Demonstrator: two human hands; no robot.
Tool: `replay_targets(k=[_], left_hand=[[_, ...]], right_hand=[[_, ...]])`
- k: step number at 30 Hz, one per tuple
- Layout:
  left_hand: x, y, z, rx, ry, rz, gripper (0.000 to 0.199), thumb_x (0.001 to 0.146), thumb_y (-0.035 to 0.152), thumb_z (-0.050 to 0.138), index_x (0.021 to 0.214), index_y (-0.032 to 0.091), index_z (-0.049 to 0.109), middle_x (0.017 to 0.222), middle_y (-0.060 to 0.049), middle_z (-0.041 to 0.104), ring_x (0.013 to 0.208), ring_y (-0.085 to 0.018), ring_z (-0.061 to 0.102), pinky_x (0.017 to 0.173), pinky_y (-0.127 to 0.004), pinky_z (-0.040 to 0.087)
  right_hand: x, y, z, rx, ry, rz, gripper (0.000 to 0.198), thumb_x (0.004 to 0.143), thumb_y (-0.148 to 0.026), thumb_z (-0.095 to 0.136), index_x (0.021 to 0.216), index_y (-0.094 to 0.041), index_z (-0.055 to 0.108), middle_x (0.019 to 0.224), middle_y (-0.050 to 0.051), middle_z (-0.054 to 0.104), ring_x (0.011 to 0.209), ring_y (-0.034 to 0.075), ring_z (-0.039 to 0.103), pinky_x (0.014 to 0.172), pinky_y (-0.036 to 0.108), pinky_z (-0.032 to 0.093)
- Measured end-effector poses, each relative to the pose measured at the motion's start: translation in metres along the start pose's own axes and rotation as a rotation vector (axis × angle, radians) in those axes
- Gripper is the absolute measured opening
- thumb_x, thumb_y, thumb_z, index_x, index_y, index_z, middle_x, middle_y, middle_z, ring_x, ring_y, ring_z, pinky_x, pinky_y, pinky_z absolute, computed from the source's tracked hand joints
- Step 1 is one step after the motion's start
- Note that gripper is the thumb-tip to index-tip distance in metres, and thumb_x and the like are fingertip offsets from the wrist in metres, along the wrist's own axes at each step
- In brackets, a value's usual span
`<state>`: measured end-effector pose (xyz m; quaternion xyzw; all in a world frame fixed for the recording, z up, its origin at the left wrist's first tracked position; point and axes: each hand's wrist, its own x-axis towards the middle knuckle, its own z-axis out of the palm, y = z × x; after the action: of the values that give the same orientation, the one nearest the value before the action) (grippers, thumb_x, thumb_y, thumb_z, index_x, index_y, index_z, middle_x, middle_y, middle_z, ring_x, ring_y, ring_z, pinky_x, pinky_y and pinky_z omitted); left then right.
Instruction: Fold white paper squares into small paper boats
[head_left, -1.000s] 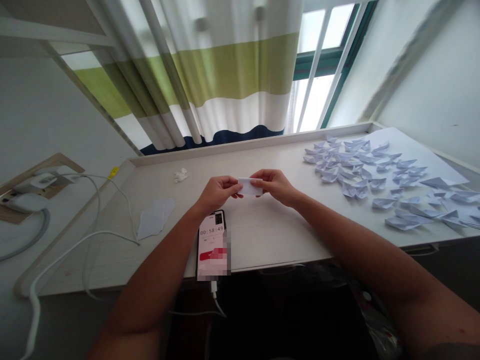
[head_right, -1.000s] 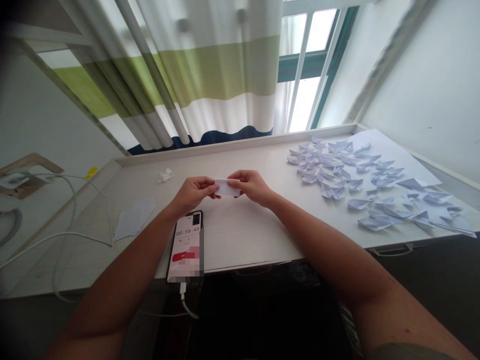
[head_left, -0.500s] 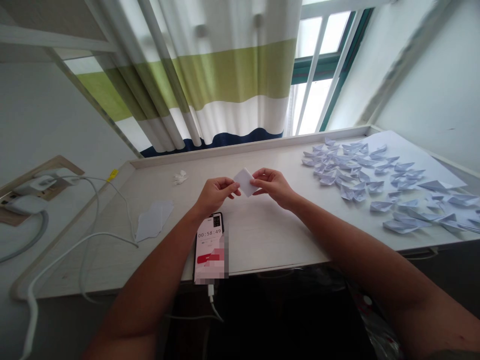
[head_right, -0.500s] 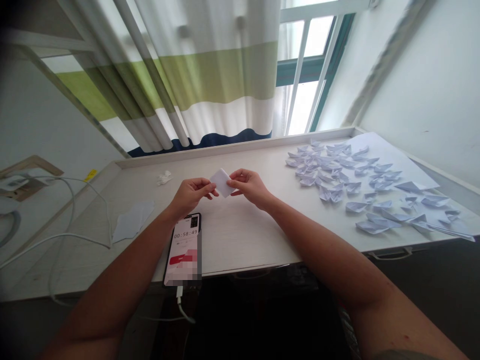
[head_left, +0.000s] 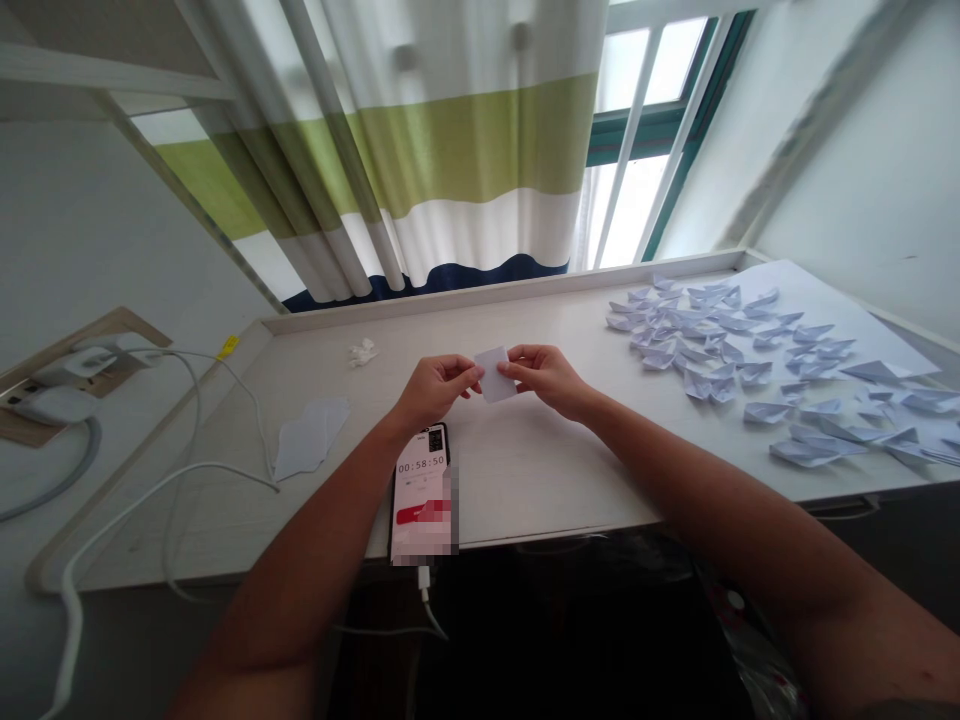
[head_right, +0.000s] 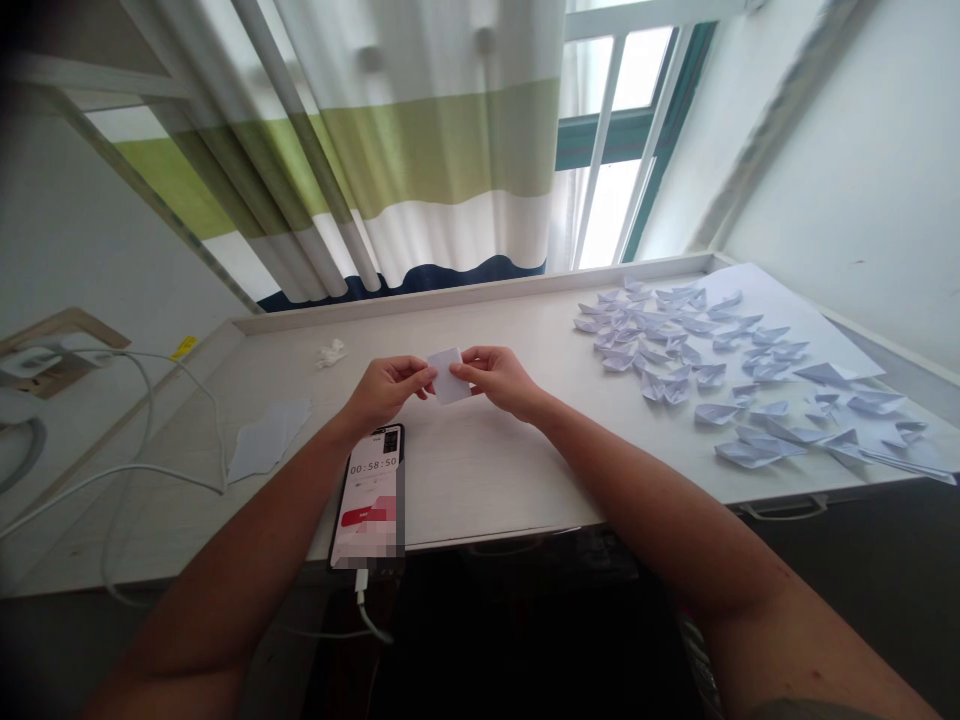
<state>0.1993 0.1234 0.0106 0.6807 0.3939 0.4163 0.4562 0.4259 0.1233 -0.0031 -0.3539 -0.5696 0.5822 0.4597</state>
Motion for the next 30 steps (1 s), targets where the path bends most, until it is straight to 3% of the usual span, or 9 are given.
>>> replay_targets(k=[9,18,24,30], left_hand=[[0.0,0.0036,-0.0002,0.027,-0.014,0.018,0.044,0.086,0.059,0.082,0.075,0.017,0.075,0.07,-0.004,0.073,0.067,-0.015,0.064,0.07,-0.03,0.056],[-0.0011,0.0049,-0.0011,0.034,-0.007,0.014,0.041,0.084,0.056,0.085,0.078,0.016,0.074,0.069,-0.003,0.072,0.064,-0.014,0.062,0.068,-0.029,0.053],[-0.0012,0.0053,-0.0016,0.063,-0.016,0.03,0.04,0.085,0.054,0.084,0.076,0.016,0.074,0.068,-0.002,0.07,0.064,-0.013,0.06,0.067,-0.029,0.05],[-0.0018,0.006,-0.0003,0.069,-0.03,0.038,0.038,0.085,0.053,0.084,0.078,0.016,0.075,0.07,-0.004,0.072,0.065,-0.014,0.061,0.067,-0.029,0.05]], right_hand=[[-0.0006,0.0001,0.0015,0.022,-0.006,0.011,0.052,0.072,-0.061,0.098,0.085,-0.017,0.073,0.08,0.004,0.075,0.078,0.017,0.07,0.066,0.028,0.059],[0.0004,0.0013,0.0031,0.017,0.007,0.01,0.053,0.067,-0.06,0.1,0.084,-0.016,0.075,0.079,0.004,0.076,0.076,0.016,0.071,0.066,0.028,0.06],[0.001,0.0017,0.0024,-0.015,-0.023,-0.046,0.063,0.074,-0.076,0.089,0.079,-0.016,0.074,0.078,0.004,0.073,0.074,0.016,0.069,0.068,0.031,0.063],[0.0011,0.0015,0.0022,-0.001,-0.014,-0.053,0.059,0.076,-0.073,0.089,0.075,-0.016,0.071,0.075,0.002,0.069,0.073,0.015,0.066,0.067,0.029,0.062]])
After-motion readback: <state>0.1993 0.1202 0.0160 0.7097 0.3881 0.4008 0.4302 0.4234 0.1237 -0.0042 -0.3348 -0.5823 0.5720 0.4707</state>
